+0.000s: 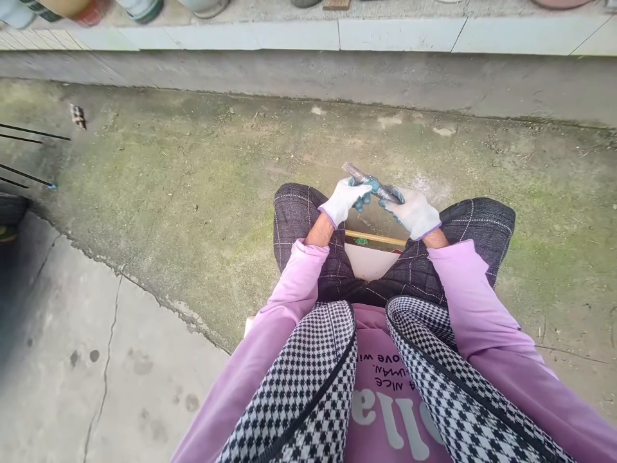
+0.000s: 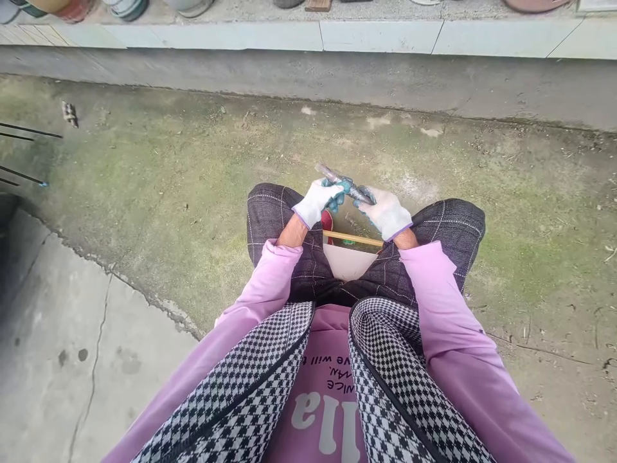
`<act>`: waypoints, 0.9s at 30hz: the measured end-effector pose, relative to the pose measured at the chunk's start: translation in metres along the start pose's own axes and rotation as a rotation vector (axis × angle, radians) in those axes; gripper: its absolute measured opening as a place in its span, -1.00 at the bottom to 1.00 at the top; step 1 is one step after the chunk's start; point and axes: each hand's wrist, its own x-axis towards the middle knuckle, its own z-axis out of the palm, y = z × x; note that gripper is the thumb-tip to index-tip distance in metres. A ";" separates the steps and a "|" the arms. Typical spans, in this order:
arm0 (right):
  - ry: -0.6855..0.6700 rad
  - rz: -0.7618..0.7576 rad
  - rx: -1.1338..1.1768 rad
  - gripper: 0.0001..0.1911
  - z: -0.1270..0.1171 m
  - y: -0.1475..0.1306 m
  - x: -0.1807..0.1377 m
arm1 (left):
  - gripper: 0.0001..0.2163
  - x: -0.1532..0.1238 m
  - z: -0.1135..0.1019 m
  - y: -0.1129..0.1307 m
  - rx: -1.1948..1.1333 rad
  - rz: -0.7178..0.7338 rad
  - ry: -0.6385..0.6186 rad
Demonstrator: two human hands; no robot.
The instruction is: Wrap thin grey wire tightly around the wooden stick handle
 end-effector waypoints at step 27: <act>-0.046 -0.062 0.019 -0.67 -0.002 0.000 -0.001 | -0.87 0.000 -0.002 0.001 -0.084 -0.011 0.056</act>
